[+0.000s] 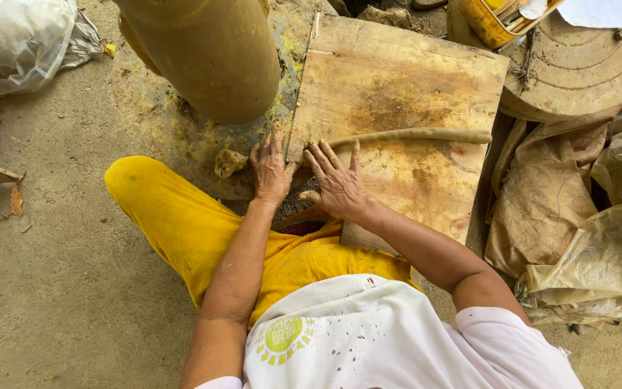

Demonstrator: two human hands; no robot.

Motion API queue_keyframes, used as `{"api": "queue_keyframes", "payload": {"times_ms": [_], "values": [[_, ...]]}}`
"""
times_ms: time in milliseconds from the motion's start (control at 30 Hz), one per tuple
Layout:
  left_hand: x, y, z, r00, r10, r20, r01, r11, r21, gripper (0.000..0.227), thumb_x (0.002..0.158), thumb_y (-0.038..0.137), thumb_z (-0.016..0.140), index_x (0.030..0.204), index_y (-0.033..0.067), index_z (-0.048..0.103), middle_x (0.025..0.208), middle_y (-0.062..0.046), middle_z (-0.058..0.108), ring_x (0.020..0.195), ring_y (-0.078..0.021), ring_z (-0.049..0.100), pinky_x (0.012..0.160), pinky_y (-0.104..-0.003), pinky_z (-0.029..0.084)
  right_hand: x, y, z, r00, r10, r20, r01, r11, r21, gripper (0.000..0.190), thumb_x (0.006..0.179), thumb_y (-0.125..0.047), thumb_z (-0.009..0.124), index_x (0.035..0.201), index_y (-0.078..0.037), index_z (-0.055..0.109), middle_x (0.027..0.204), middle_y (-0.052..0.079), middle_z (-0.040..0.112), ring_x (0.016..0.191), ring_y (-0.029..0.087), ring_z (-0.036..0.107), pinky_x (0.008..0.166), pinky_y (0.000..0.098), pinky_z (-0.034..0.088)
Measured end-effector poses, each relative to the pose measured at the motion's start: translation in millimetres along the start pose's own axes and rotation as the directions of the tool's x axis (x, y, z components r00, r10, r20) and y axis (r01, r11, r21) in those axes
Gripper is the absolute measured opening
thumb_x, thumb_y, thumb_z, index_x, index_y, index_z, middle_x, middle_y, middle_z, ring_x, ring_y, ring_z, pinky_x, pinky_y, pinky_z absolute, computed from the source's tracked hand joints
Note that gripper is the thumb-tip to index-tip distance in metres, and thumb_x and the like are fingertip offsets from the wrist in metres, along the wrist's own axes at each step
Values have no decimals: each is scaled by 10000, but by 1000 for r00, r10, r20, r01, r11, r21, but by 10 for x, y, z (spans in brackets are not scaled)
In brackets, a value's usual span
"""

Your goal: The person picks up a lump of clay and rolls it into a long, thin cylinder on a wooden board using both hands.

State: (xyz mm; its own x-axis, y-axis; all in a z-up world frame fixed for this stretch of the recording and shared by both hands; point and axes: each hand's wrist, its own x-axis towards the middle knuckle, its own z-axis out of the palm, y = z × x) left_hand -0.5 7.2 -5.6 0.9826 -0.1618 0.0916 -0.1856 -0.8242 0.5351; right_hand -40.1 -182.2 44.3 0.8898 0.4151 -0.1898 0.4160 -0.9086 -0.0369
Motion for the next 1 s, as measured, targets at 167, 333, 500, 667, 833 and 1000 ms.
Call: {"api": "queue_keyframes", "payload": {"times_ms": [167,333,500,667,833,1000], "values": [[20,47,-45,1000,13,-23,-13,1000,-1,1231,797,288,883,1627,96,-6,1554,-157,468,1440,-292,432,1227,-543,157,513,130,-128,996,82,38,-80,996,-46,1023,881,-866,84,1635,-175,83,1721,7,79,1575,166,51,1135,717,-177],[20,9,-1,1000,-18,11,18,1000,-1,1212,812,290,861,1638,112,-8,1612,-82,456,1497,-283,404,1238,-547,162,1075,325,-222,990,140,-3,-139,987,76,985,887,-824,34,1637,-186,81,1718,-24,60,1578,148,27,1159,710,-180],[5,-80,119,1000,8,-27,-7,999,34,1293,763,258,883,1636,114,-60,1600,-114,464,1467,-273,436,1257,-548,154,646,138,-79,997,50,-63,-53,997,-48,957,954,-806,49,1647,-149,112,1732,30,79,1589,189,32,1145,698,-180],[28,-120,133,1000,-17,-14,17,999,27,1279,793,233,903,1632,124,-57,1533,-164,494,1410,-298,485,1262,-511,171,-33,-105,-21,998,-59,18,58,997,59,955,929,-795,24,1629,-156,149,1717,27,111,1588,184,36,1155,713,-181],[33,-100,111,1000,-26,0,26,999,47,1284,773,214,896,1633,107,-51,1540,-166,494,1414,-292,484,1267,-501,163,188,-63,-24,999,-22,45,19,998,65,941,931,-794,74,1630,-167,138,1718,17,122,1579,176,41,1152,723,-173],[32,-78,91,1000,-2,-16,2,1000,0,1253,788,266,883,1624,107,-37,1559,-143,493,1429,-295,463,1233,-537,137,897,181,-74,993,100,59,-102,994,26,938,935,-795,79,1634,-170,82,1725,13,67,1569,175,36,1139,712,-169]]}}
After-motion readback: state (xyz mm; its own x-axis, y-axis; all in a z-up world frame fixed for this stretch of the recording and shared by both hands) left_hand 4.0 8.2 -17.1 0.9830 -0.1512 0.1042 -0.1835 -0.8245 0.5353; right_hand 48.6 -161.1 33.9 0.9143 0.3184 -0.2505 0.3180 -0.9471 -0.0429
